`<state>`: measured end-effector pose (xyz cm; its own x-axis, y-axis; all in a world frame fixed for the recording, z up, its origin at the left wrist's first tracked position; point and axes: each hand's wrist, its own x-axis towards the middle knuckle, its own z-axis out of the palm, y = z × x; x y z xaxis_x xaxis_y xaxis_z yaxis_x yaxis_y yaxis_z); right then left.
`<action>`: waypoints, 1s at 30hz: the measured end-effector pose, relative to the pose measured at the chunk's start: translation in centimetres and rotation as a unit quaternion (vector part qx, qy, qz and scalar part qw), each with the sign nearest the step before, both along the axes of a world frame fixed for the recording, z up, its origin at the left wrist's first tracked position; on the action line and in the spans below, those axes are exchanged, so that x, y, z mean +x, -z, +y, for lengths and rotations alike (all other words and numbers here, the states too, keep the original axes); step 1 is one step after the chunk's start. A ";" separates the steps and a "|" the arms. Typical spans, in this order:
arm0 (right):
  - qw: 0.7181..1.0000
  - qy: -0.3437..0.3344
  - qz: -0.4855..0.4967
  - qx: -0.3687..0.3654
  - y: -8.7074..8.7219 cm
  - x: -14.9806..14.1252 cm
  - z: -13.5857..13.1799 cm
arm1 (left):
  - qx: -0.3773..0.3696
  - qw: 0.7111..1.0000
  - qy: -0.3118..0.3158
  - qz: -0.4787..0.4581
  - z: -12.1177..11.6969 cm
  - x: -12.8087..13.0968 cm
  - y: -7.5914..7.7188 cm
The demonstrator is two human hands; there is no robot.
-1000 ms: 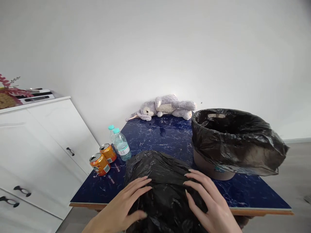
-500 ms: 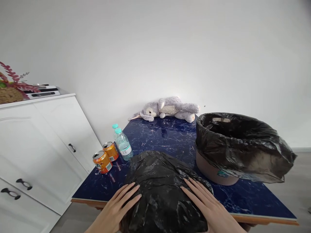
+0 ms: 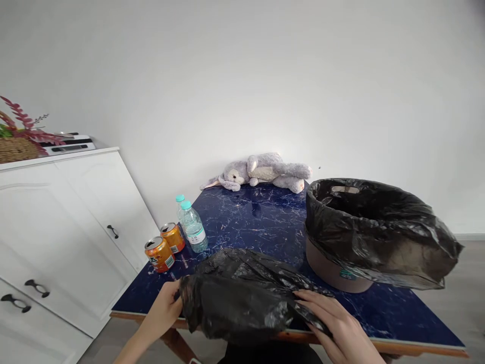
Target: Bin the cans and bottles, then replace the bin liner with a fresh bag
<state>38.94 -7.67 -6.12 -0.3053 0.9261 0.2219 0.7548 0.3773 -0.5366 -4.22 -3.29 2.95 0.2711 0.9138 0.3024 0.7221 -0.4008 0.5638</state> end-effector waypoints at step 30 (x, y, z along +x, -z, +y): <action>0.953 0.128 -0.039 0.271 -3.1 -7.3 2.5 | 0.111 0.925 0.254 0.258 4.9 14.9 0.4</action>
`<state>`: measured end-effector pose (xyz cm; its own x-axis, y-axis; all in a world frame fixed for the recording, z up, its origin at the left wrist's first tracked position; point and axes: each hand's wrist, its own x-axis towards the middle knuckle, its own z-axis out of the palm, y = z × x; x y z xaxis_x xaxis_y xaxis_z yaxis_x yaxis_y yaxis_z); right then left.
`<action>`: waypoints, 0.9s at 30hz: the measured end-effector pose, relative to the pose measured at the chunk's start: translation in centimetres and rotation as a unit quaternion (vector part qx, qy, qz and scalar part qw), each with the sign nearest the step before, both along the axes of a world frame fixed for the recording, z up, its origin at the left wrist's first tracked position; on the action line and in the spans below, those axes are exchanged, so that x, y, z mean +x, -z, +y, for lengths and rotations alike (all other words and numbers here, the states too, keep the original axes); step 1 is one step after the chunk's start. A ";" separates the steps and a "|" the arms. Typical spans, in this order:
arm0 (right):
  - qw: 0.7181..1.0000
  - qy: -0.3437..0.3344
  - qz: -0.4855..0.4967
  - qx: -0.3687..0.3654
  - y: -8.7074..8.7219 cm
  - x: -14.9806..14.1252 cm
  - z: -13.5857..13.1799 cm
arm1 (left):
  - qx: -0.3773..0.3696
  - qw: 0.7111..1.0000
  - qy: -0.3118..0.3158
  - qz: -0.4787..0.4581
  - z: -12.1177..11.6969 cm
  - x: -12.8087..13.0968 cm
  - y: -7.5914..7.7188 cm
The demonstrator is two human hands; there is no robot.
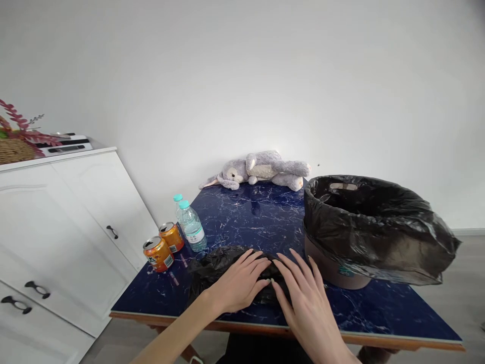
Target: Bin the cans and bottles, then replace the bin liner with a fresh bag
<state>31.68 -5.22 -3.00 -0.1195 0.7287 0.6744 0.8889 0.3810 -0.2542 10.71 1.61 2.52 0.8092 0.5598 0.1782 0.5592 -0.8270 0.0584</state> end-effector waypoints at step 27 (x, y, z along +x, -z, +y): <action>0.995 -0.048 0.001 -0.092 2.6 0.5 1.6 | 0.087 0.986 -0.145 -0.015 -6.0 -17.8 0.8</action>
<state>32.21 -3.63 -5.61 -0.1930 0.8253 0.5307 0.8501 0.4107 -0.3296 -7.09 -4.40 1.76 0.6131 0.7249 0.3141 0.7732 -0.6322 -0.0504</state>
